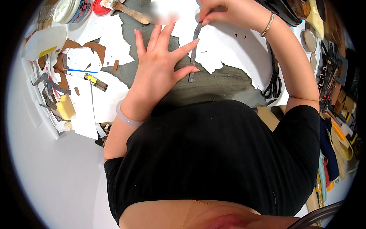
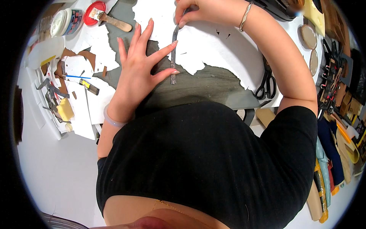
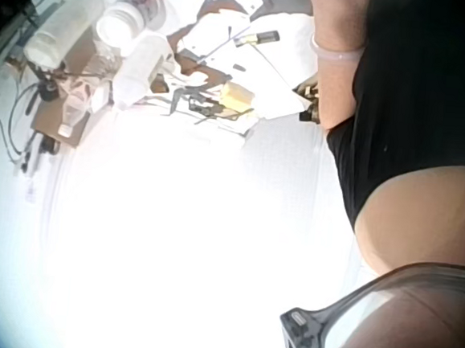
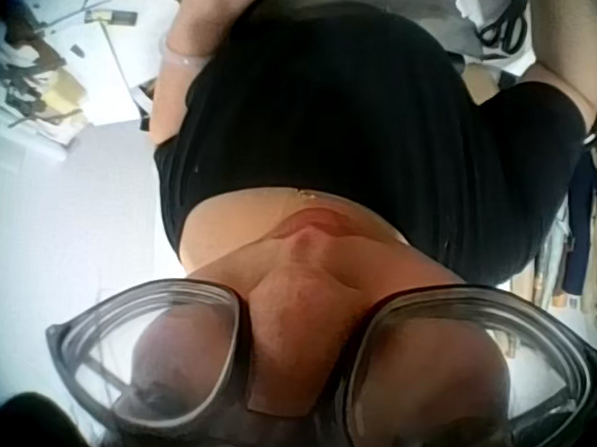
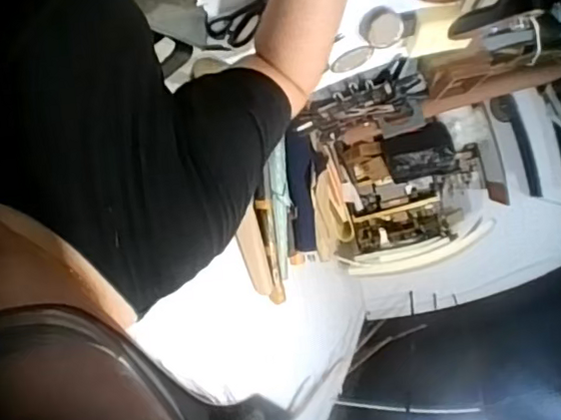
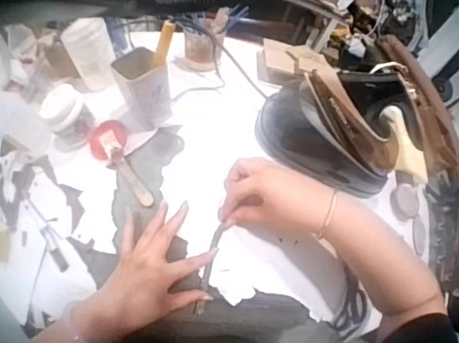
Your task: The person uses pliers to crimp a strip of dark material, then cuts it with scissors. They apply glue to the strip with a bottle and spread it with a brush, then fold and press the strip to bond it.
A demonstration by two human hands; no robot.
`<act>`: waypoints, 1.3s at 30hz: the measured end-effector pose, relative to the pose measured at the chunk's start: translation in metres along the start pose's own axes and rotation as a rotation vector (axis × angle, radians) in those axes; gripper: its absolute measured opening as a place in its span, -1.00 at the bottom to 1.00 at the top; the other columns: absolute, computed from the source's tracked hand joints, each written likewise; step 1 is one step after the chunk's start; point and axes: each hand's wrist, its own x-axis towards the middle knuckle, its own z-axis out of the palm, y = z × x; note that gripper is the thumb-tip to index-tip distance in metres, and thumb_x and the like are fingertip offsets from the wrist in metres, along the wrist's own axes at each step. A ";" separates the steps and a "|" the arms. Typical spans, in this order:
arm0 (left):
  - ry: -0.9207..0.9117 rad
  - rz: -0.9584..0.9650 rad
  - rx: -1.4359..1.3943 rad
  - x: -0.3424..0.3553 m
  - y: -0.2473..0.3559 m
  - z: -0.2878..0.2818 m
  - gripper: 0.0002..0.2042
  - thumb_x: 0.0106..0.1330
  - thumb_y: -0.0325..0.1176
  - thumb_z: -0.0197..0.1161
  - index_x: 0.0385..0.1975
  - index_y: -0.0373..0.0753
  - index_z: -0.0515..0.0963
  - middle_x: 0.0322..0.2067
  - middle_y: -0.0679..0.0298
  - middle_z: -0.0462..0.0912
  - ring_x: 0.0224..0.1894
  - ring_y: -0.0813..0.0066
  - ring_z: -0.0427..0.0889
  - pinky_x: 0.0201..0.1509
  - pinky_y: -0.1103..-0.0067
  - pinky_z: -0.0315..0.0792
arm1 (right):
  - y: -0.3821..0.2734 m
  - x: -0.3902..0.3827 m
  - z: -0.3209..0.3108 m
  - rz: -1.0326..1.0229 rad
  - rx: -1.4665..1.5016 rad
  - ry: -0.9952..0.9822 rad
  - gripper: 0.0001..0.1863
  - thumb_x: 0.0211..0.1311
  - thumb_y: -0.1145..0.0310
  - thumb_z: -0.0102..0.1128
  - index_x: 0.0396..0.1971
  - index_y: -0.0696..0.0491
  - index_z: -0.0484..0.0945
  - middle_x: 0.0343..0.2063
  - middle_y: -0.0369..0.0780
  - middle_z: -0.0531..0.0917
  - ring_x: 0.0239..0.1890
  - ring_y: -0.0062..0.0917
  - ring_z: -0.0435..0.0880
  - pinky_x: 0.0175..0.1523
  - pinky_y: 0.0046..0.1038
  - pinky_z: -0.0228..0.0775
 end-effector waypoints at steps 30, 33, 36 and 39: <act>0.026 0.050 0.051 0.001 0.002 -0.001 -0.42 0.03 -0.02 0.54 0.15 0.19 0.67 0.50 -0.02 0.17 0.52 -0.13 0.15 0.44 -0.35 -0.11 | -0.020 0.026 -0.014 0.224 -0.181 -0.216 -0.86 0.09 0.41 0.34 -0.40 0.16 0.75 -0.31 -0.05 0.70 -0.23 -0.15 0.70 -0.02 -0.25 0.53; 0.021 0.049 0.053 0.002 0.002 -0.002 -0.42 0.03 -0.02 0.54 0.15 0.20 0.67 0.50 -0.02 0.17 0.52 -0.14 0.15 0.44 -0.35 -0.11 | -0.020 0.025 -0.015 0.240 -0.196 -0.215 -0.85 0.10 0.40 0.33 -0.39 0.16 0.75 -0.31 -0.05 0.70 -0.22 -0.15 0.69 -0.01 -0.26 0.52; 0.016 0.045 0.056 0.002 0.003 -0.003 -0.41 0.03 -0.01 0.54 0.16 0.20 0.66 0.50 -0.03 0.17 0.52 -0.15 0.14 0.44 -0.35 -0.11 | -0.018 0.023 -0.014 0.205 -0.203 -0.199 -0.85 0.11 0.40 0.33 -0.38 0.15 0.74 -0.30 -0.05 0.70 -0.20 -0.16 0.69 0.00 -0.25 0.51; 0.001 0.045 0.068 0.005 0.003 -0.003 -0.37 0.01 -0.02 0.56 0.21 0.23 0.63 0.50 -0.02 0.16 0.53 -0.16 0.13 0.44 -0.35 -0.11 | -0.013 0.019 -0.013 0.171 -0.208 -0.173 -0.86 0.12 0.40 0.33 -0.37 0.14 0.73 -0.30 -0.06 0.70 -0.18 -0.17 0.68 0.03 -0.25 0.50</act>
